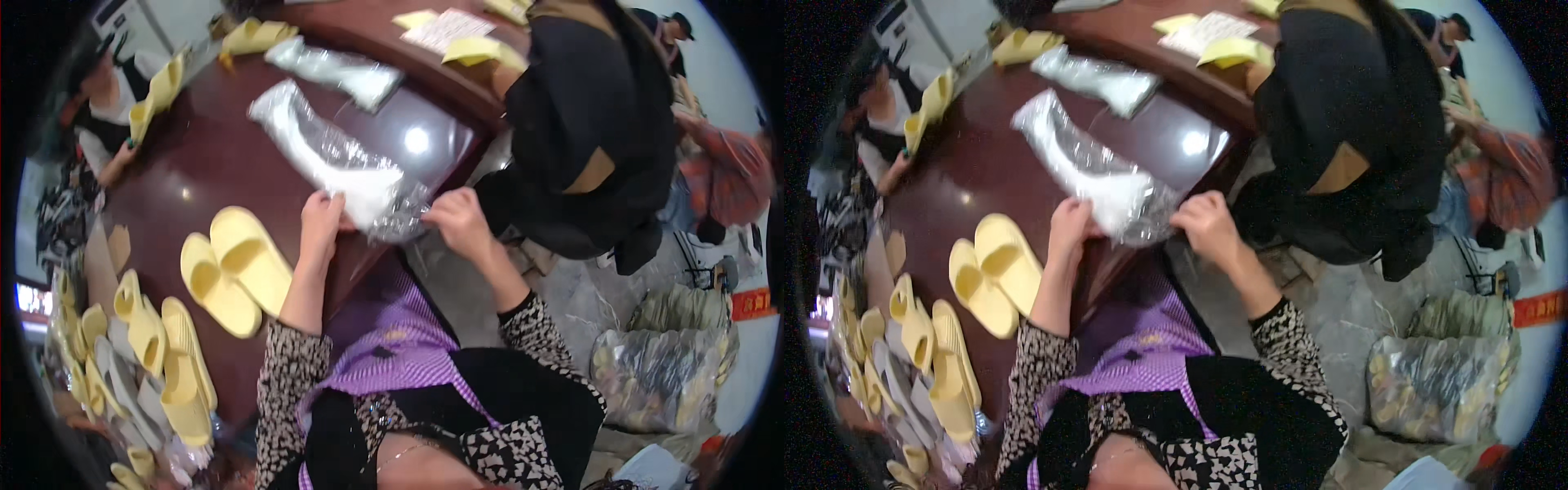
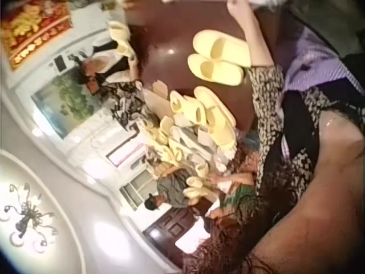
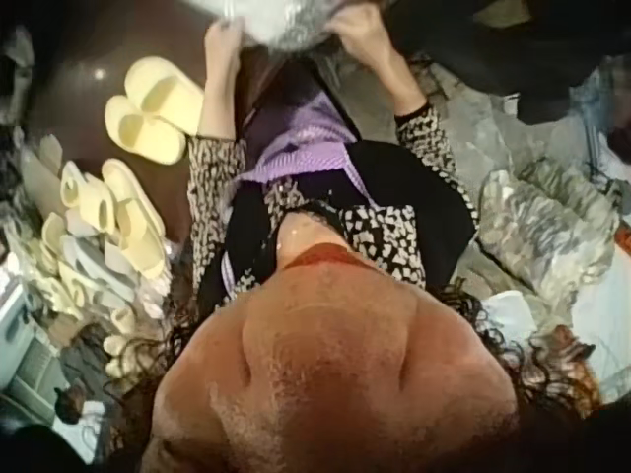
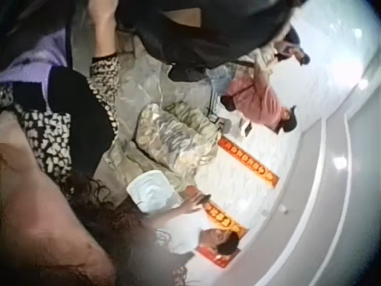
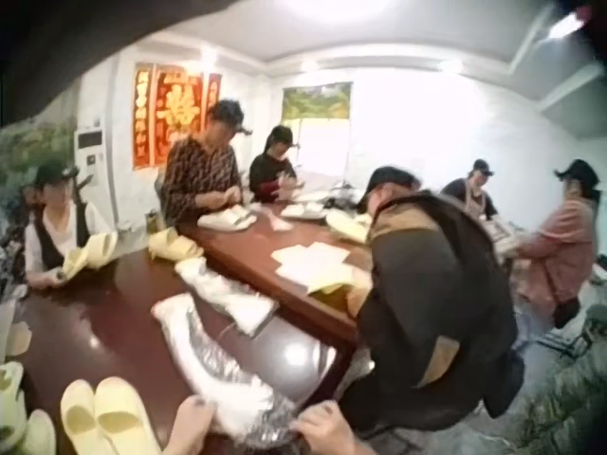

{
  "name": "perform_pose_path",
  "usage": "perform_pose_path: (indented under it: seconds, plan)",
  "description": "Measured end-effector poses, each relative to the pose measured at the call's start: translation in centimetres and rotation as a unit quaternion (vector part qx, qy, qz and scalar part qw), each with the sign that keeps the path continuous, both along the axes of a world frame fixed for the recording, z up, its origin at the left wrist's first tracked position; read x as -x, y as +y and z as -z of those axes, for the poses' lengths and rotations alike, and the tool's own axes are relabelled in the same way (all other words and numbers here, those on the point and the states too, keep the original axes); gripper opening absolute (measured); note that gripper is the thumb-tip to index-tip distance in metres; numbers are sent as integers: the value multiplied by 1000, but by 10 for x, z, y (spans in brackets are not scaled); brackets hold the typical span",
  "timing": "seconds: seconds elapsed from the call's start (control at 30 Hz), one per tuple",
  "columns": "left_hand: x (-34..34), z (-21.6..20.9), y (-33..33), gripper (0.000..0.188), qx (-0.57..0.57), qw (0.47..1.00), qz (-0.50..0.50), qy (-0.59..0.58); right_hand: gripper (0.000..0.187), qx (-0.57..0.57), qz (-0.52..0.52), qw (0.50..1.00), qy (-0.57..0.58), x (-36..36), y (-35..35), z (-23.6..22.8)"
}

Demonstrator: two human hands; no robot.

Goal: The person pairs slippers together by taking plastic fastener ties from a table and threading them through slippers by hand to secure them in pairs.

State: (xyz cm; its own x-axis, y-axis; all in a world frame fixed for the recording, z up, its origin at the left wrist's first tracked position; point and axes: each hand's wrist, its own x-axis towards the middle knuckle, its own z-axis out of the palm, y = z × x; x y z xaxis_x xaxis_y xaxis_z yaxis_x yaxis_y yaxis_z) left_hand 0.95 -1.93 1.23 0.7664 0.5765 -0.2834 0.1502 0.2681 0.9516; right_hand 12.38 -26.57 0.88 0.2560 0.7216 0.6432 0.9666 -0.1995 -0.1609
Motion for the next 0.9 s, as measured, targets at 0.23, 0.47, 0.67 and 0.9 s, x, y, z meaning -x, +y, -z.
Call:
perform_pose_path:
  seconds: [0.23,0.47,0.67,0.9]
  plan:
    - [-13,9,45,73,-253,963,-72,62,17,-67,44,957,279,-11,14,-19]
    - [-57,16,91,68,-384,916,-80,83,21,88,119,967,208,-18,57,-14]
    - [-75,19,129,60,-456,877,-64,139,23,-15,124,938,323,-30,63,-1]
    - [-88,7,115,49,-509,844,-22,170,28,-39,209,927,310,-63,55,-20]
